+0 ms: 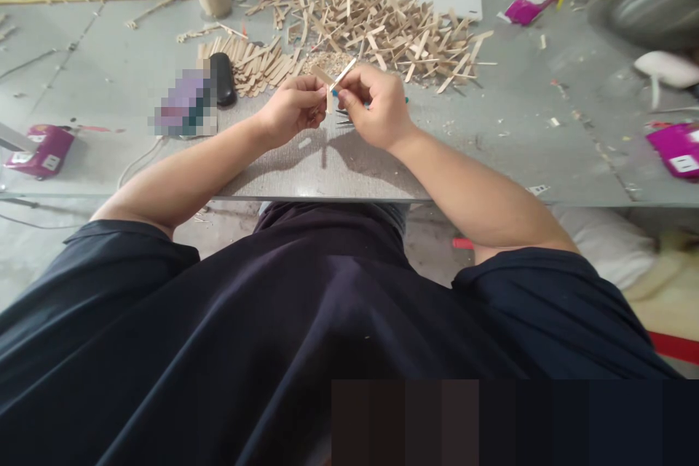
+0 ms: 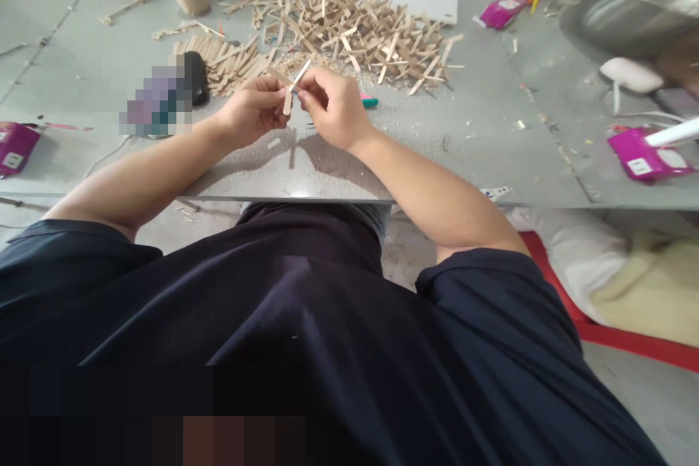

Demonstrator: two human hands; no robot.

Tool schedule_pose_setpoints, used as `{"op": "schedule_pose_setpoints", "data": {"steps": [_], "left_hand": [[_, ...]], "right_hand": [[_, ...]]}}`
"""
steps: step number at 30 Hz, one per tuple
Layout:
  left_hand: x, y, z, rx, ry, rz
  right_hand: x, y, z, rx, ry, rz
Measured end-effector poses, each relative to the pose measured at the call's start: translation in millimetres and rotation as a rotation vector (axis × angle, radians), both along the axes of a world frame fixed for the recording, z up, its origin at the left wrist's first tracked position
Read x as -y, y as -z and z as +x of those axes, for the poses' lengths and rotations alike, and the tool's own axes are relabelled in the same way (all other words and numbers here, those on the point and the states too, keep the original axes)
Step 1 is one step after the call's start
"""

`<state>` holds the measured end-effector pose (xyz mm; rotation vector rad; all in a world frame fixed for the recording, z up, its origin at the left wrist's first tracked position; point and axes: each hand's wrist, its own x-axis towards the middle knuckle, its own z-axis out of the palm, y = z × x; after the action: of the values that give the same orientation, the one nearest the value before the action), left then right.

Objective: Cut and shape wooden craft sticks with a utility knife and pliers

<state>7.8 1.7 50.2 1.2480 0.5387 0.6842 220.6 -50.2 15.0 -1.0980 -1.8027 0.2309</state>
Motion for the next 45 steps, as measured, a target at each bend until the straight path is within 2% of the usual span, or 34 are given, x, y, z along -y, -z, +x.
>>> {"op": "schedule_pose_setpoints", "data": {"steps": [11, 30, 38, 45], "left_hand": [[9, -5.1, 2, 0.011, 0.009, 0.066], [20, -13.4, 2, -0.006, -0.033, 0.027], [16, -9.0, 4, 0.039, -0.034, 0.052], [10, -4.0, 1, -0.003, -0.02, 0.094]], "right_hand": [[4, 0.4, -3, -0.029, -0.04, -0.021], [7, -0.5, -1, -0.044, -0.057, -0.094], [9, -1.9, -4, -0.042, -0.036, -0.052], [9, 0.2, -3, -0.034, -0.006, -0.083]]}}
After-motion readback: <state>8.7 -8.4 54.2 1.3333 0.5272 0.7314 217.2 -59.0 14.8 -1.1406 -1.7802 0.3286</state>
